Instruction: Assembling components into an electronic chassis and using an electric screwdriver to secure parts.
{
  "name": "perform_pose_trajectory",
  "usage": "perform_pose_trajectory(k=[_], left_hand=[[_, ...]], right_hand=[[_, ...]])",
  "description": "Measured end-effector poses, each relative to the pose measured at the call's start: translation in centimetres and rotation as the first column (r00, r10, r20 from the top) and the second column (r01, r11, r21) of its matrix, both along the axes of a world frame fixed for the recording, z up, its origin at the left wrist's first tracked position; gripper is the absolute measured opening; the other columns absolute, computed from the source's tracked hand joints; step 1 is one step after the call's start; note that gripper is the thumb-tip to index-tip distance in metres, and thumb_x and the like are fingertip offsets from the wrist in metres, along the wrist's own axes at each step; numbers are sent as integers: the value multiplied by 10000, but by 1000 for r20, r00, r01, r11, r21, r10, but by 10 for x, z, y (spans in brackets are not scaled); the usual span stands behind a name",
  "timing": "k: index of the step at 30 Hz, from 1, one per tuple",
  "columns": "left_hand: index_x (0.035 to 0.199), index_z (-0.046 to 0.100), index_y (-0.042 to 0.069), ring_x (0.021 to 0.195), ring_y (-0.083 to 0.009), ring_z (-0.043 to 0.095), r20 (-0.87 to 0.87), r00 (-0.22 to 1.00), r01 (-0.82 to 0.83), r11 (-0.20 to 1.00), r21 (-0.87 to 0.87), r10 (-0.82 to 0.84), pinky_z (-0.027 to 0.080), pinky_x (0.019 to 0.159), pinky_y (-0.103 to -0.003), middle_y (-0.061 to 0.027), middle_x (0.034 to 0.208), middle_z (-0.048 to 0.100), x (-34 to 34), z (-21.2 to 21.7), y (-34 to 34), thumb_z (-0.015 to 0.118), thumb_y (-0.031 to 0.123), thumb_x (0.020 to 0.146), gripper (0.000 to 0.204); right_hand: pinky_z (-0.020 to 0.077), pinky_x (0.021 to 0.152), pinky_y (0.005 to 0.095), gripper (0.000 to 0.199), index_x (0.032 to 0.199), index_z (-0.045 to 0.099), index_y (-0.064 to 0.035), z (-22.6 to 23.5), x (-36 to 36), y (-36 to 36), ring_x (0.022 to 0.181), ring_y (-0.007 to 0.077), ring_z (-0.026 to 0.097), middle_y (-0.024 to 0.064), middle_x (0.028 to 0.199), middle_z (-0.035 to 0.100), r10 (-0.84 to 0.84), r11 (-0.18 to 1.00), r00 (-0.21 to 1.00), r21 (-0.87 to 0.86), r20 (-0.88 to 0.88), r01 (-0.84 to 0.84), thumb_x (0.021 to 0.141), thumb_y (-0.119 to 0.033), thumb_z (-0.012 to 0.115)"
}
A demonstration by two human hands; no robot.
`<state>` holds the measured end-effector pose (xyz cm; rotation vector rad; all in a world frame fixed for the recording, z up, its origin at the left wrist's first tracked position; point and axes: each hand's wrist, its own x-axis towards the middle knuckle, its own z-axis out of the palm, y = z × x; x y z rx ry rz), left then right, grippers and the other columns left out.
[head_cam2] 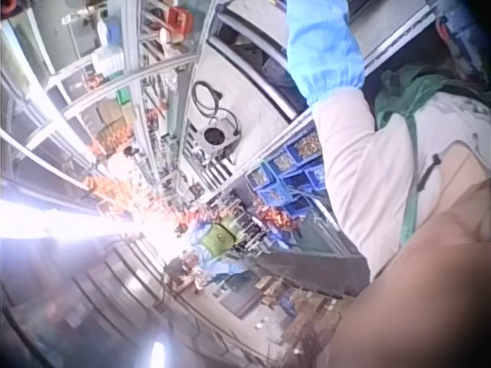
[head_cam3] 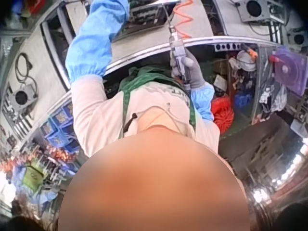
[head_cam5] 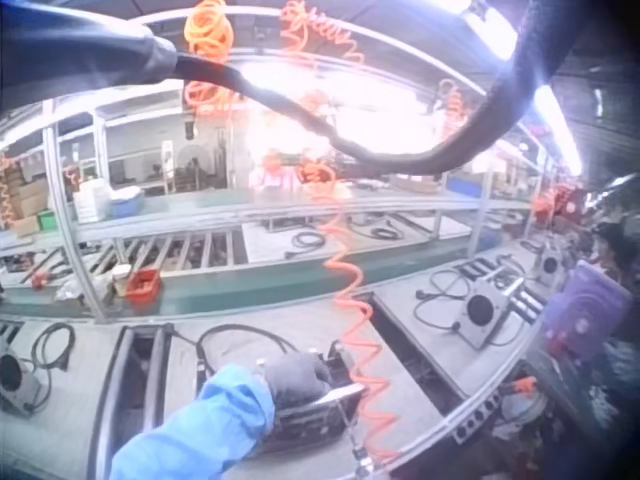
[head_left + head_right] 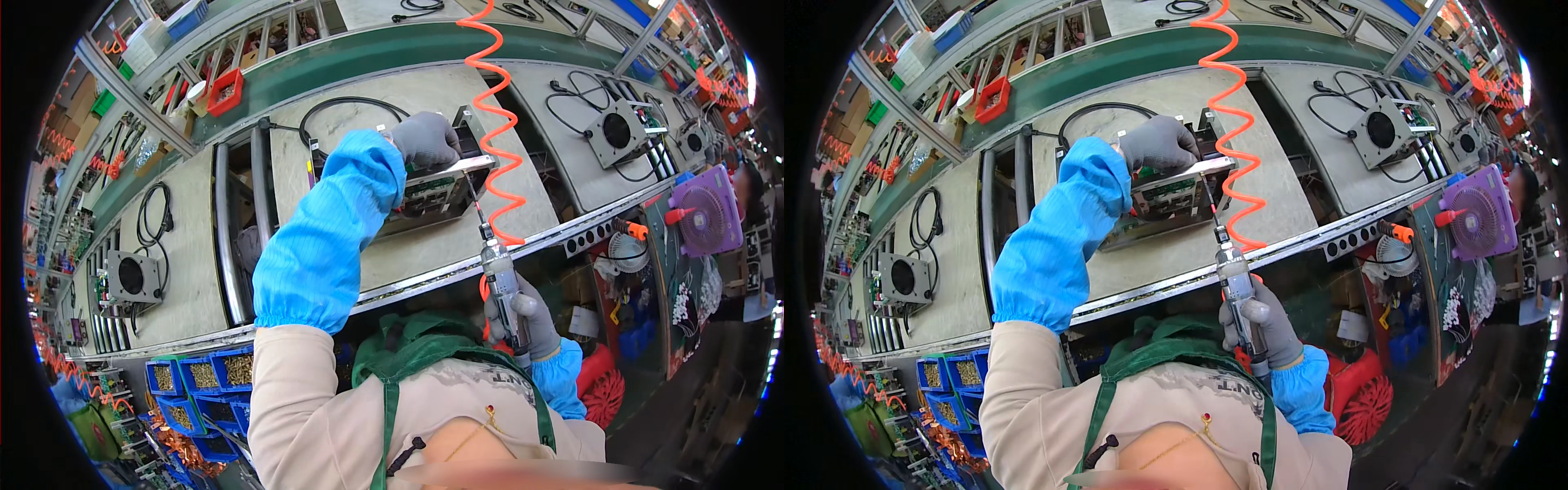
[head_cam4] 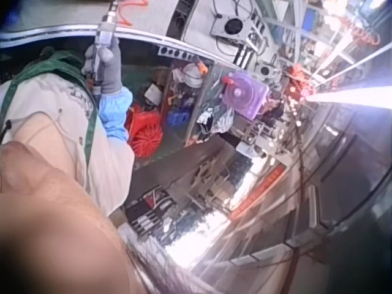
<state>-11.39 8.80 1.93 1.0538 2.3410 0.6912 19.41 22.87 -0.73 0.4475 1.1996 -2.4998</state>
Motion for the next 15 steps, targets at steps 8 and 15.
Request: perform_pose_trajectory(k=[8,15], left_hand=[[994,720,90,734,-165,656,19,999,48,999,-4,-48,517,670,-302,-91,836,707,-5,-1,7,706,243,764,277],[1083,676,68,822,-224,658,86,989,121,992,39,-124,507,757,-327,-120,924,698,9,2,-6,687,281,732,411]], right_hand=[[550,491,291,585,1147,449,-65,-1,1,-4,525,149,597,79,790,600,-27,999,999,17,-24,28,718,-366,708],[553,496,303,601,1186,438,-61,-6,3,-6,531,148,597,83,791,598,-42,998,999,54,-23,43,735,-370,689]])
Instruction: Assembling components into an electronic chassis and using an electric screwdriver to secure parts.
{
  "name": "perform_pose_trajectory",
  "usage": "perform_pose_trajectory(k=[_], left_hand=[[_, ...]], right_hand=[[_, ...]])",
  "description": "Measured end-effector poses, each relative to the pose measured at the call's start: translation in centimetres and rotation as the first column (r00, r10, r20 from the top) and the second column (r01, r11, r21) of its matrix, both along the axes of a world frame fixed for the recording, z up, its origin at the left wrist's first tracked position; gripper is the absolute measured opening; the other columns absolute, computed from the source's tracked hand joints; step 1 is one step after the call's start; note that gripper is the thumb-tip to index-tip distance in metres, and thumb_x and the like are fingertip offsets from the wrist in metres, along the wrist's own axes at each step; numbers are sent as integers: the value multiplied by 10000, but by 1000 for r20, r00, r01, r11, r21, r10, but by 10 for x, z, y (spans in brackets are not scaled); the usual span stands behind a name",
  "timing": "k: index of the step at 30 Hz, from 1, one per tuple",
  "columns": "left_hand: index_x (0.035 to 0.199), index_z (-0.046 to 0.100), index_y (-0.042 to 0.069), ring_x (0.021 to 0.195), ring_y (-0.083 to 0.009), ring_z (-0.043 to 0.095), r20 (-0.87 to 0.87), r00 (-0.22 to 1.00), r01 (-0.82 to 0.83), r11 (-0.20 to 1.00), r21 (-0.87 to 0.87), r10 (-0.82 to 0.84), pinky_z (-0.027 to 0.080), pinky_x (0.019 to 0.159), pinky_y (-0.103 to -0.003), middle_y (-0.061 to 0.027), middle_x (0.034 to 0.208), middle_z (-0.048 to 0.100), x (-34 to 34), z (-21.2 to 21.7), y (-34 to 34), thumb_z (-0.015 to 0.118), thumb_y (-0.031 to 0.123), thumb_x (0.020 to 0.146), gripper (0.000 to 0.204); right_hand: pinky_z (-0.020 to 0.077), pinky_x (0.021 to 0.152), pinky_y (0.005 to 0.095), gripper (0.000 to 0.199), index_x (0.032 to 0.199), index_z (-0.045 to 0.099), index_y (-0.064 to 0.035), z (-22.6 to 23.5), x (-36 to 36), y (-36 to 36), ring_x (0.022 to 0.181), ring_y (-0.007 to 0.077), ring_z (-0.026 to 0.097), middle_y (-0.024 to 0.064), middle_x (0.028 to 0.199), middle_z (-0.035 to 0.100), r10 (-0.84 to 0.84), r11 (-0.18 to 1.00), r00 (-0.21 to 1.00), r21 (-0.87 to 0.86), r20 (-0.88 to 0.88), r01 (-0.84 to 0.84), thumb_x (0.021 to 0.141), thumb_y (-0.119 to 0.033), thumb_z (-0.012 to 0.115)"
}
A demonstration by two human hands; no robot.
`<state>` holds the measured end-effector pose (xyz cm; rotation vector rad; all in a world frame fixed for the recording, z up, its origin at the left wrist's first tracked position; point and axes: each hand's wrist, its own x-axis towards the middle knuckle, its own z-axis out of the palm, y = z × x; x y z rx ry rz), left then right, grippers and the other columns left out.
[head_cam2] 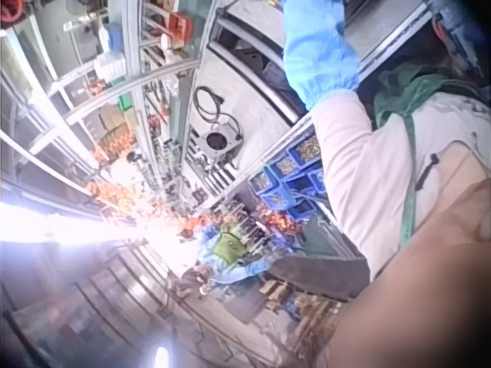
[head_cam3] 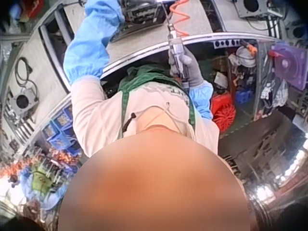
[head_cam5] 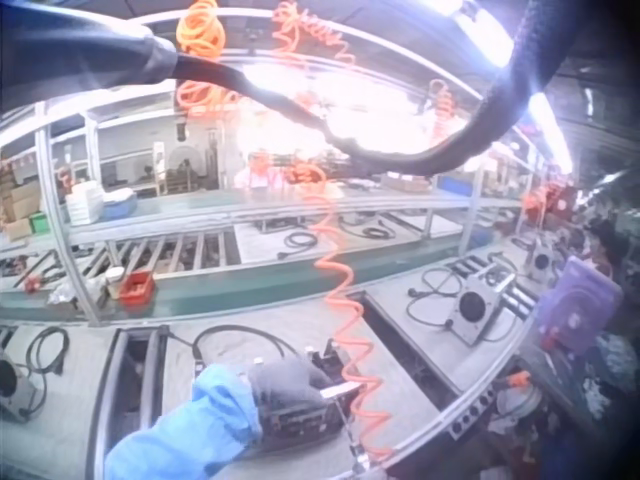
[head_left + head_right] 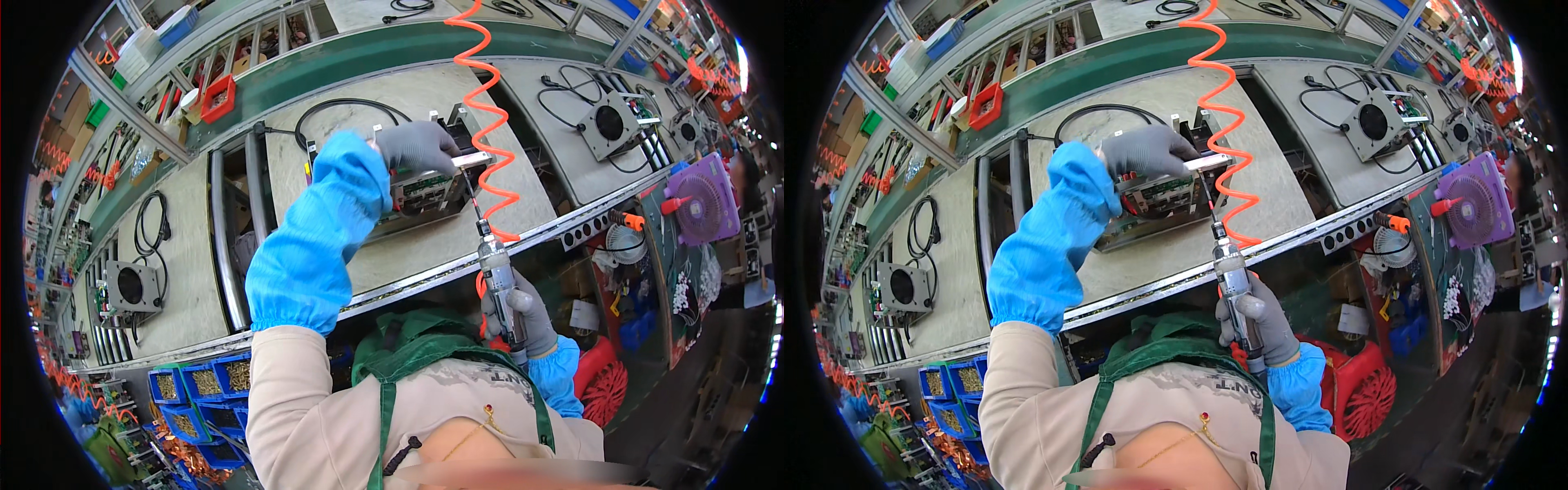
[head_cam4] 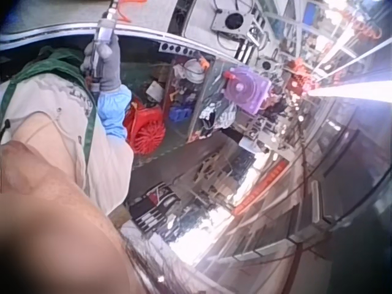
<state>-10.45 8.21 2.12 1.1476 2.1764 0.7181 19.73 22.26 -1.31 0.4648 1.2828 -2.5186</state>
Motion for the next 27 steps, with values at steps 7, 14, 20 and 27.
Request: perform_pose_trajectory(k=[7,14,20,27], left_hand=[[1038,588,57,874,-364,632,-358,922,-98,983,154,148,502,794,-412,-191,890,653,31,-17,6,641,242,698,390],[1088,581,47,859,-359,629,-385,915,-89,991,103,122,500,771,-401,-190,915,654,31,-14,12,628,194,713,405],[1107,567,44,866,-362,628,-375,920,-85,991,103,117,501,777,-403,-196,923,651,30,-14,14,628,199,721,420],[1104,559,39,856,-368,627,-397,912,-81,994,75,105,502,766,-412,-199,916,648,29,-14,21,618,186,725,411]], right_hand=[[551,489,308,892,1491,133,-234,-1,-2,-13,545,174,601,140,873,585,-114,985,977,-148,-178,88,751,-236,630],[534,471,296,921,1496,138,-222,9,-4,-16,532,173,586,128,843,553,-83,979,994,179,-76,96,692,-145,580],[532,466,302,898,1494,156,-211,15,-6,-9,515,169,577,120,824,562,-85,986,990,133,-109,99,703,-156,576],[556,520,319,898,1491,182,-219,15,-8,-3,568,168,579,134,845,552,-84,975,992,198,-90,100,675,-96,534]])
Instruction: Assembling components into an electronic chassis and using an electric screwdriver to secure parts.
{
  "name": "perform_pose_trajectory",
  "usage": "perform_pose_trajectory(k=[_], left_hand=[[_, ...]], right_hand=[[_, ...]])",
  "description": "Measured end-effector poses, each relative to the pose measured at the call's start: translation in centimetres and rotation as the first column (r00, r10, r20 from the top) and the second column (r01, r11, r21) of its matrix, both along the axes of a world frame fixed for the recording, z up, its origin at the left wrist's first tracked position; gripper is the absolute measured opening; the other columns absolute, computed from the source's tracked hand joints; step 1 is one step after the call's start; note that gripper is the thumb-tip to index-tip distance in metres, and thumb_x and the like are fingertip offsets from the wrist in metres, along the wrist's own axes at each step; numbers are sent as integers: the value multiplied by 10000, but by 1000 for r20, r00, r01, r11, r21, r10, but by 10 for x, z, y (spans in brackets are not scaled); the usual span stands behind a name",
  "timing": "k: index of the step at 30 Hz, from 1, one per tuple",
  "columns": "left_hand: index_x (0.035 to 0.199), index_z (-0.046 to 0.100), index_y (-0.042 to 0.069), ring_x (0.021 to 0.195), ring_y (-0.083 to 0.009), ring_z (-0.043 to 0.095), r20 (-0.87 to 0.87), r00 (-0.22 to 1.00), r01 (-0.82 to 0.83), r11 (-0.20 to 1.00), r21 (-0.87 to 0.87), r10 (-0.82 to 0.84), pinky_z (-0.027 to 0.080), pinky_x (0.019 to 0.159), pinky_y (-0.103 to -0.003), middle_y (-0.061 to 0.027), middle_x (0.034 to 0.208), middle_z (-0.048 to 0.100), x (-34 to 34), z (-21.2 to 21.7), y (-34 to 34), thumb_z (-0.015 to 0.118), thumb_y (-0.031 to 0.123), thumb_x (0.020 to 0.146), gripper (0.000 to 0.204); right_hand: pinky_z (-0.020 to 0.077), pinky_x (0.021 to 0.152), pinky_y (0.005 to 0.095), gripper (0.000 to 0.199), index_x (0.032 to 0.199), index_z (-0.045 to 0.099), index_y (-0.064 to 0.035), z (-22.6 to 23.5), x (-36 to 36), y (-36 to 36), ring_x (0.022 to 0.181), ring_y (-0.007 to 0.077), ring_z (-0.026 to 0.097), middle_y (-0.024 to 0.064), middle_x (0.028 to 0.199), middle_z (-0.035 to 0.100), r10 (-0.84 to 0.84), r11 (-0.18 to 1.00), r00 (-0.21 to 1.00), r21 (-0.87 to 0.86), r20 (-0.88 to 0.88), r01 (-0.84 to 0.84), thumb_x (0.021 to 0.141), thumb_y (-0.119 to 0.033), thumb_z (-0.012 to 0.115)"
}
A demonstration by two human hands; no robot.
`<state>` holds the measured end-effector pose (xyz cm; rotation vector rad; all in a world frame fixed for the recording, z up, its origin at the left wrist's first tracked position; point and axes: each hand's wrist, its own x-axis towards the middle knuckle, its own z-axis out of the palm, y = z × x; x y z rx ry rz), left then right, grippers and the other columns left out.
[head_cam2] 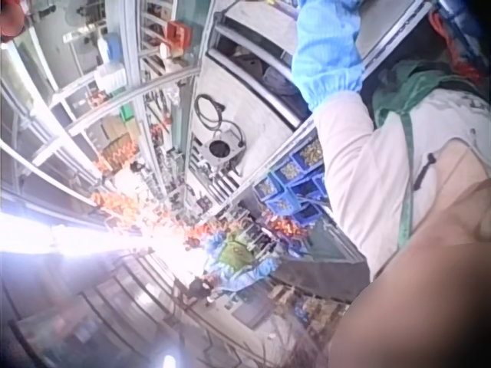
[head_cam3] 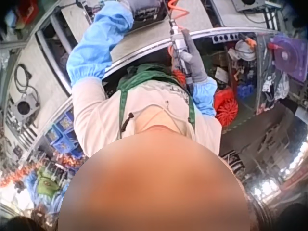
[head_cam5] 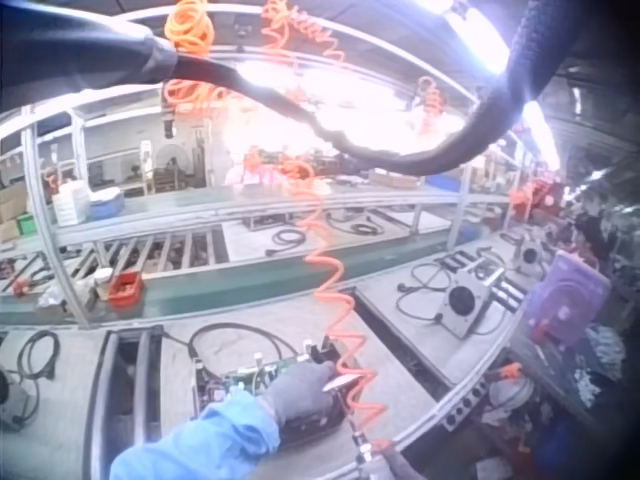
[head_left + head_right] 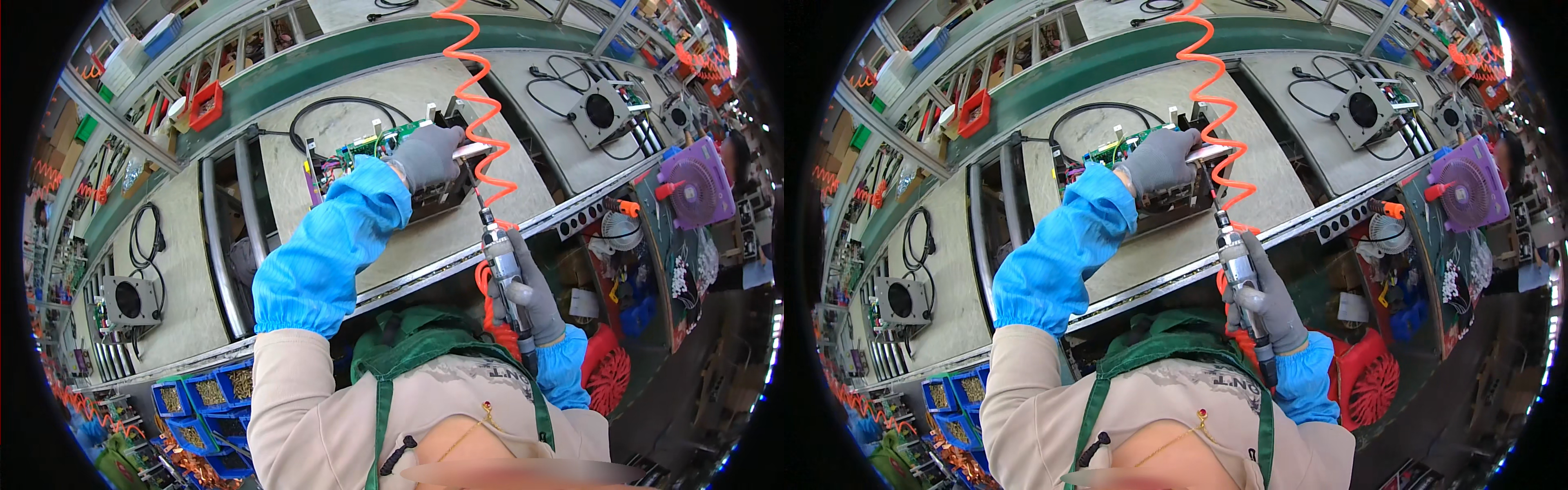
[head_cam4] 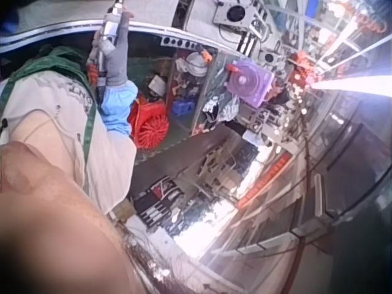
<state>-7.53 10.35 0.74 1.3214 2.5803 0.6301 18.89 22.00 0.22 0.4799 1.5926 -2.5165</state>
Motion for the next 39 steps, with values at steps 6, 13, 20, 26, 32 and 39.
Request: perform_pose_trajectory(k=[6,13,20,26,32,39], left_hand=[[1079,561,34,844,-373,627,-34,999,3,1000,-13,-3,503,758,-416,-201,899,645,2,3,7,617,184,728,385],[1086,583,43,878,-359,619,-12,1000,-18,995,94,20,498,783,-409,-195,933,640,5,-2,16,620,163,740,368],[1078,614,87,930,-330,608,-100,994,54,991,123,-42,494,822,-400,-155,936,638,-1,-9,22,601,166,761,327],[1136,596,91,962,-325,602,-105,994,-26,989,145,42,496,828,-412,-142,1120,575,16,-8,25,595,148,766,375],[1228,510,52,1086,-364,491,-278,706,-310,637,705,651,442,912,-429,-189,1193,481,87,-19,-61,698,163,695,576],[1284,468,42,1180,-439,375,-138,495,-708,491,507,858,324,971,-531,-249,1275,371,93,-41,-63,800,495,569,910]], right_hand=[[584,592,359,919,1491,184,-213,-1,0,7,606,172,577,132,939,538,-23,999,1000,39,13,22,661,-126,568],[587,574,333,937,1491,185,-206,-1,0,21,756,168,577,111,1054,504,-4,1000,1000,-29,-19,3,653,-135,600],[580,548,352,945,1490,167,-212,5,-8,46,553,186,607,122,826,585,50,998,998,28,36,-51,681,-178,654],[580,577,361,940,1493,162,-200,4,-6,50,580,174,598,115,839,568,58,998,997,26,43,-59,693,-171,655],[597,633,393,877,1492,151,-208,-7,-8,55,581,177,618,110,832,578,75,995,997,-64,-36,-77,742,-152,601],[602,624,394,938,1487,162,-236,-6,-9,60,560,181,623,113,825,588,110,988,994,-104,-27,-113,715,-245,694]])
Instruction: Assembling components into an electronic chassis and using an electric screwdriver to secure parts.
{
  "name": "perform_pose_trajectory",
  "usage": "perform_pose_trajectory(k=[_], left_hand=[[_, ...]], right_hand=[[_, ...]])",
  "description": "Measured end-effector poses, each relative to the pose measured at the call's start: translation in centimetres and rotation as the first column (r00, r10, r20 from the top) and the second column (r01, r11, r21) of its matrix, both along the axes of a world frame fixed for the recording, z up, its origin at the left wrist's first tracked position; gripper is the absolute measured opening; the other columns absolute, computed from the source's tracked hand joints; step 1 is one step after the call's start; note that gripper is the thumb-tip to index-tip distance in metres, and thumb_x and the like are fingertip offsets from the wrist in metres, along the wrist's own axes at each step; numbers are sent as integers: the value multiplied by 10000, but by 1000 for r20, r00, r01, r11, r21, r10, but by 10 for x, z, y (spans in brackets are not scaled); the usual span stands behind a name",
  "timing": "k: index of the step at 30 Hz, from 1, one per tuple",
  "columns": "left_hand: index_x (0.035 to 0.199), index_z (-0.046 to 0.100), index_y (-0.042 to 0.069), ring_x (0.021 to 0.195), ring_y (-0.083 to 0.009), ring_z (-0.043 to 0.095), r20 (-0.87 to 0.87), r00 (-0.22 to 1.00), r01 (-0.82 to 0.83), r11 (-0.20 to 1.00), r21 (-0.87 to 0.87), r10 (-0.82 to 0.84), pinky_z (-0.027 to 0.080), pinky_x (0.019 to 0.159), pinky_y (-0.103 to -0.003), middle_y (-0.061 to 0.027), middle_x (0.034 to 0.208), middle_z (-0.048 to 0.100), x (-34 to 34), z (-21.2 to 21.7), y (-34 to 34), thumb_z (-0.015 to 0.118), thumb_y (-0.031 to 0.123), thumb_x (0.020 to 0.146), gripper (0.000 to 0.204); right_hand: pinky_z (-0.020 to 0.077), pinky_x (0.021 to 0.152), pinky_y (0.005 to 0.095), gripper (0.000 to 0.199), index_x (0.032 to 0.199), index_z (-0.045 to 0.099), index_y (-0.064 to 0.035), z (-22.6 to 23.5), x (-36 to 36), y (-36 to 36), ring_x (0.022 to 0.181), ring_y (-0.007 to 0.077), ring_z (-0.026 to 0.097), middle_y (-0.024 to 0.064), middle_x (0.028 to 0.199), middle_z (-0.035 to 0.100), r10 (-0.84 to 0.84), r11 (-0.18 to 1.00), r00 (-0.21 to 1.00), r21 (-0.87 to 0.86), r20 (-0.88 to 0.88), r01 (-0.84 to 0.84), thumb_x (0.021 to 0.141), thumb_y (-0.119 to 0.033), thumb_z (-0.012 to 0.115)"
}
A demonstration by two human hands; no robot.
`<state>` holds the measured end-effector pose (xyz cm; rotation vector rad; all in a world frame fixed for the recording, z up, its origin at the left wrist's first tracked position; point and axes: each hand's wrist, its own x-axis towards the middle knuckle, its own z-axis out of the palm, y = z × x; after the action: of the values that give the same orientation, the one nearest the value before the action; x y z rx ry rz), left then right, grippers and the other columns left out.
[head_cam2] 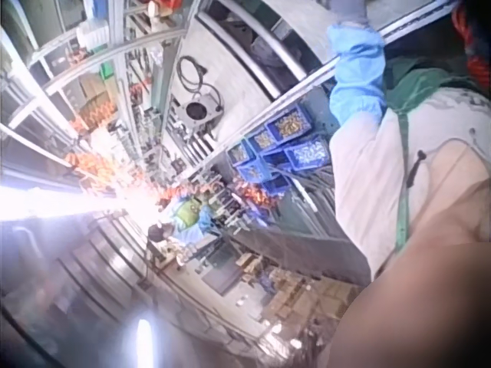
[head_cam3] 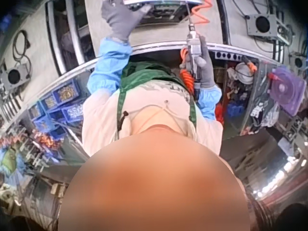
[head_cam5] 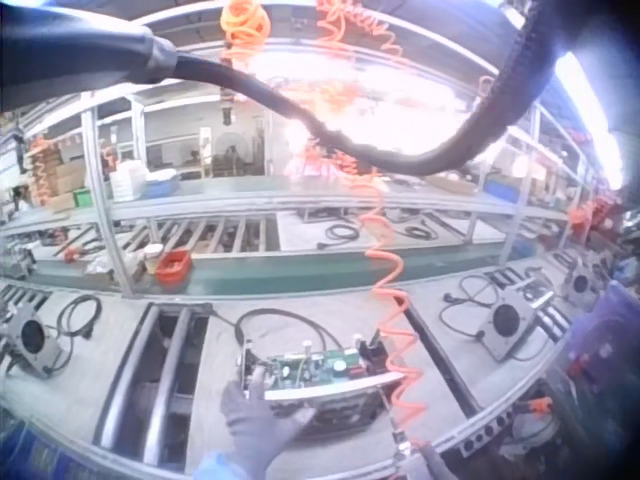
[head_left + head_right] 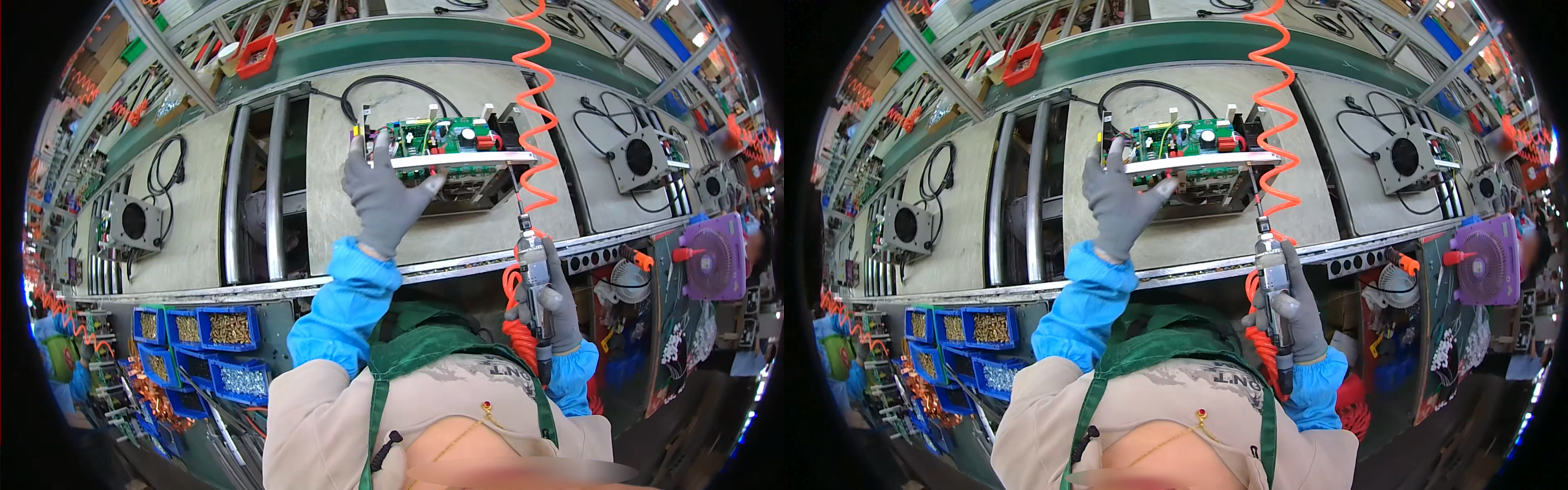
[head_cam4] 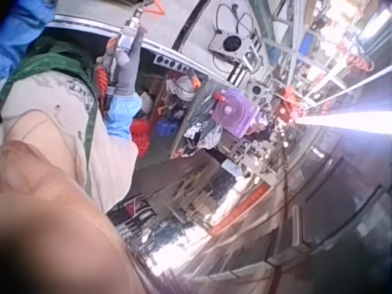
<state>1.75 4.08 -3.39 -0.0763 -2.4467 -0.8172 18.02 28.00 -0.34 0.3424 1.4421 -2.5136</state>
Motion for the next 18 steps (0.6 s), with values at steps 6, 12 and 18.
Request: perform_pose_trajectory(k=[6,12,18], left_hand=[[1228,515,103,1172,-423,372,13,996,-89,996,-26,90,317,967,-518,-261,1248,388,-5,-7,12,778,377,602,733],[1201,536,106,1276,-446,303,87,995,-48,999,0,48,258,1026,-557,-274,1374,312,4,-7,7,711,444,673,650],[1421,309,112,1207,-420,432,95,957,264,959,101,-273,364,1007,-461,-247,1385,359,62,-42,-51,708,407,731,850]], right_hand=[[601,613,382,892,1487,162,-202,2,1,2,555,174,612,124,827,580,26,1000,999,-16,-44,-26,733,-193,638],[584,542,370,792,1456,208,-81,-18,9,14,563,153,564,144,916,576,25,1000,991,12,-132,-23,807,-257,624],[526,511,368,699,1274,345,37,-50,7,27,501,184,549,106,734,512,176,929,981,-317,-79,-192,786,-343,672]])
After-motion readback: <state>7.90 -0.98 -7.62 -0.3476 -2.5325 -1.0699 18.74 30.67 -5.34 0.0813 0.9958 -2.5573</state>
